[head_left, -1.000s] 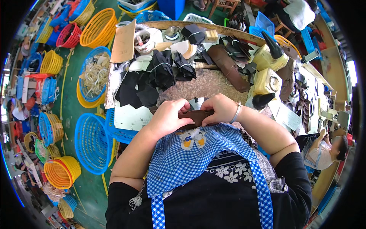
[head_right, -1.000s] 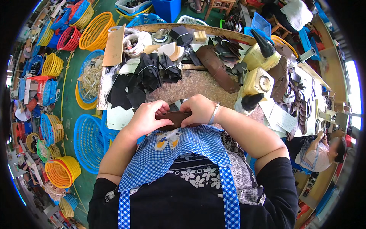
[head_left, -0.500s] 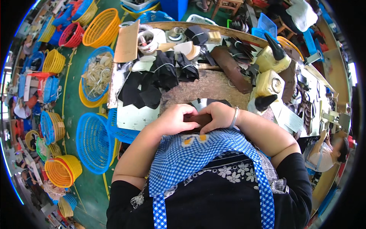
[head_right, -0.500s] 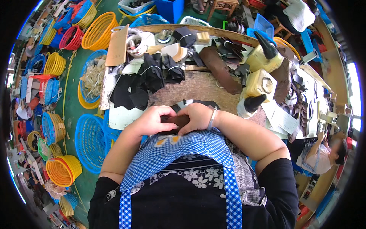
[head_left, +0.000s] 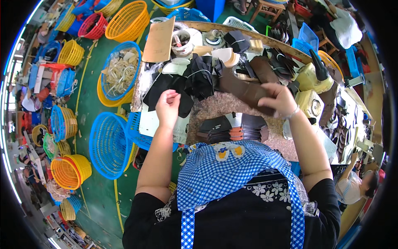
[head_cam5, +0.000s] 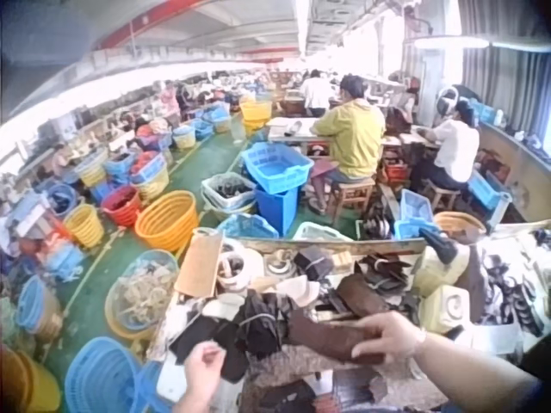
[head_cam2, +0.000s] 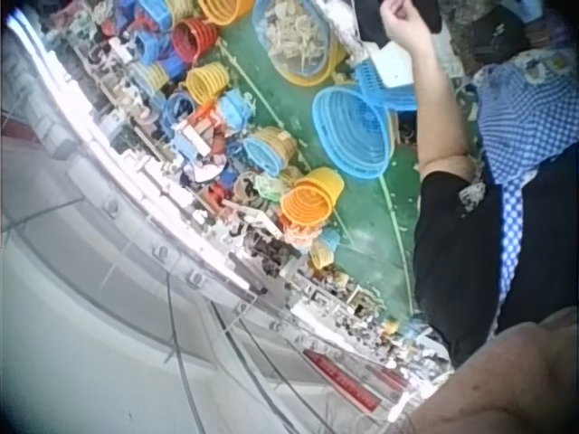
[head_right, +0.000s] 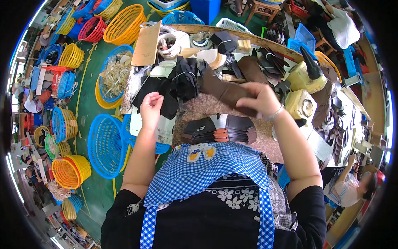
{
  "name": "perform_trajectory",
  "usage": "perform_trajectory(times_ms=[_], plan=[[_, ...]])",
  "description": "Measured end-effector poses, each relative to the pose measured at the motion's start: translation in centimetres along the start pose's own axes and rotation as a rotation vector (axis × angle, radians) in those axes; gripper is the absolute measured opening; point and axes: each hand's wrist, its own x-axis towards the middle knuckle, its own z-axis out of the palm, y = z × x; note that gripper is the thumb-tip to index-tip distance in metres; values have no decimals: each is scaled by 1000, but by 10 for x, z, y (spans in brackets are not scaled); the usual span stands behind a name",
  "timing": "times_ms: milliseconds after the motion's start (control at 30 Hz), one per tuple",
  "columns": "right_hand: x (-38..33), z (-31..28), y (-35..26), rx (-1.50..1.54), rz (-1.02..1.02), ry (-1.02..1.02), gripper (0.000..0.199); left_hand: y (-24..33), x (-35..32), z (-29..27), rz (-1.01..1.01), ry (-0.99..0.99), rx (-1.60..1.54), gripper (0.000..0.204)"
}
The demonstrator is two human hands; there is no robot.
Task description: The person arranges brown shoe pieces at a workbench. Then, the person repeatedly attaches black patches onto the brown shoe parts.
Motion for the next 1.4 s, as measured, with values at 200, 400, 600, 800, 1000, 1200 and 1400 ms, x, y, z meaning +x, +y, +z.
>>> perform_trajectory(times_ms=[200, 400, 600, 800, 1000, 1200, 1400], plan=[[26, -15, 42, -885, -235, 665, 38, 19, -7, 21, 834, -464, 821, 39], [3, 80, 66, -1072, -502, -291, 60, 2, -2, 19, 795, -648, 1077, 24], [12, 61, 81, -633, -409, -269, 48, 5, 10, -6, 543, -463, 835, 9], [4, 59, 59, -564, -341, 81, 22, 60, 18, -26, 121, -77, 419, 8], [-45, 67, 4, -368, -460, -505, 18, 84, -1, -21, -85, -181, 95, 16], [-35, 70, -4, -519, -463, -429, 20, 130, -26, 24, 205, -450, 126, 11], [-34, 72, -38, -345, -414, -187, 30, 140, -39, 42, 217, -1121, 260, 14]])
